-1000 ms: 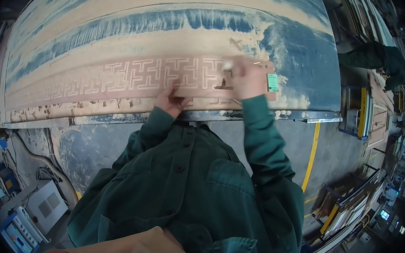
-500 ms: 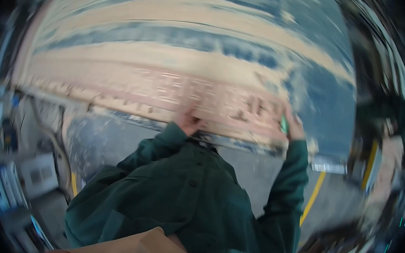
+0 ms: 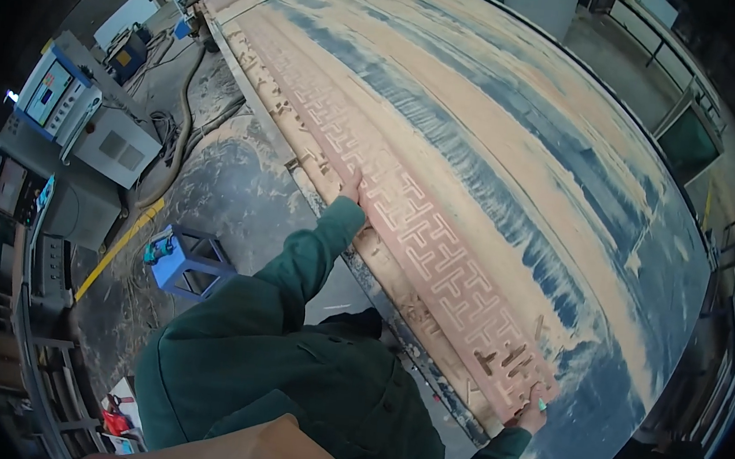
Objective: Inspecting and marking intricate wooden panels with a marker on a factory workbench.
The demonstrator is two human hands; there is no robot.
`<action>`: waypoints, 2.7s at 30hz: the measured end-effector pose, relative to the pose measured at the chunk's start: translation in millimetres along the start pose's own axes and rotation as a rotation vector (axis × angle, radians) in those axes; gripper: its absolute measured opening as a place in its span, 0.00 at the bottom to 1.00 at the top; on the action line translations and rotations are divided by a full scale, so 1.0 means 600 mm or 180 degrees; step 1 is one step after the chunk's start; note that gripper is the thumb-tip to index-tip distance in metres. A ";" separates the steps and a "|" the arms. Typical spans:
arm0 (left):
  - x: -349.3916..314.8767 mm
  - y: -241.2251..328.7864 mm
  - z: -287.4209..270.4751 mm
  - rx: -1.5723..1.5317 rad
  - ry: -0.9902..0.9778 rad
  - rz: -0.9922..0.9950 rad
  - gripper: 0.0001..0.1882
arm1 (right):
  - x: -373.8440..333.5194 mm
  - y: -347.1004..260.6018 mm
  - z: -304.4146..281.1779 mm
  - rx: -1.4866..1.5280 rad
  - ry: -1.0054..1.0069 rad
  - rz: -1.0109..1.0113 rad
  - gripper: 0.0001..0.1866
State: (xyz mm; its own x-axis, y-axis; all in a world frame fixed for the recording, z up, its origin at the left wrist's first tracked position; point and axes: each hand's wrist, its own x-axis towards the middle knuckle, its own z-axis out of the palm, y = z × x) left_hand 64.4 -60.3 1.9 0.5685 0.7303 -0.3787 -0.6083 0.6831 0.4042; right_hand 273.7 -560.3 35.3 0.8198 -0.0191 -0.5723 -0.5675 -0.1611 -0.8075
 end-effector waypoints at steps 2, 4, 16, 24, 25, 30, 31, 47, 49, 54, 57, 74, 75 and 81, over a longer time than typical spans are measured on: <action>0.006 0.000 0.012 -0.0058 -0.0080 0.0103 0.30 | 0.012 0.012 0.008 -0.0255 0.0388 -0.0240 0.23; -0.019 0.001 0.056 -0.0136 0.0049 0.0091 0.30 | 0.012 0.018 0.003 0.0226 0.0049 -0.0678 0.21; -0.046 0.063 0.137 0.0120 -0.0171 0.0638 0.30 | 0.014 -0.007 0.032 0.0040 -0.0005 -0.0468 0.18; 0.053 -0.021 0.002 0.0593 0.1102 0.0958 0.33 | -0.023 -0.034 0.037 0.0461 0.0129 -0.0812 0.20; 0.046 -0.024 0.020 0.0863 0.1528 0.0748 0.33 | -0.026 -0.025 0.039 0.0500 0.0158 -0.0825 0.20; 0.065 -0.014 -0.007 0.0334 0.0994 0.0418 0.32 | -0.011 -0.025 0.043 -0.0188 0.0382 -0.0489 0.25; 0.054 -0.011 0.009 0.0246 0.0964 0.0464 0.32 | -0.005 -0.033 0.039 -0.0148 0.0355 -0.0370 0.25; 0.082 -0.042 -0.042 0.0479 0.1144 -0.0097 0.28 | 0.033 -0.005 -0.009 -0.0856 0.0409 0.0176 0.18; 0.028 -0.047 0.026 0.0039 0.0751 -0.0067 0.27 | 0.030 -0.016 -0.015 0.0048 0.0013 -0.0517 0.19; 0.052 -0.046 -0.017 0.0023 0.0607 0.0068 0.26 | 0.044 -0.042 -0.048 -0.0681 -0.0240 -0.0364 0.27; 0.016 -0.036 -0.001 -0.0400 -0.0028 -0.0104 0.28 | 0.014 -0.057 -0.048 -0.0640 -0.0388 -0.0637 0.28; 0.076 -0.109 0.026 -0.0729 -0.0425 -0.0615 0.40 | 0.017 -0.196 -0.066 -0.1091 -0.1166 0.2914 0.15; 0.076 -0.113 0.010 -0.0743 -0.0417 -0.0656 0.40 | 0.024 -0.207 -0.065 -0.0845 -0.0959 0.3212 0.17; 0.018 -0.084 0.095 -0.0521 -0.0276 -0.0584 0.33 | 0.035 -0.212 -0.106 -0.2066 -0.2283 0.2633 0.26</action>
State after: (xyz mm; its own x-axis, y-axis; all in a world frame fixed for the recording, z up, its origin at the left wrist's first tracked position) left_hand 132.7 -86.8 24.9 0.7186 0.5964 -0.3576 -0.5682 0.8001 0.1925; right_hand 368.0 -602.9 135.3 -0.0997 0.1586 -0.9823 -0.5795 -0.8118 -0.0723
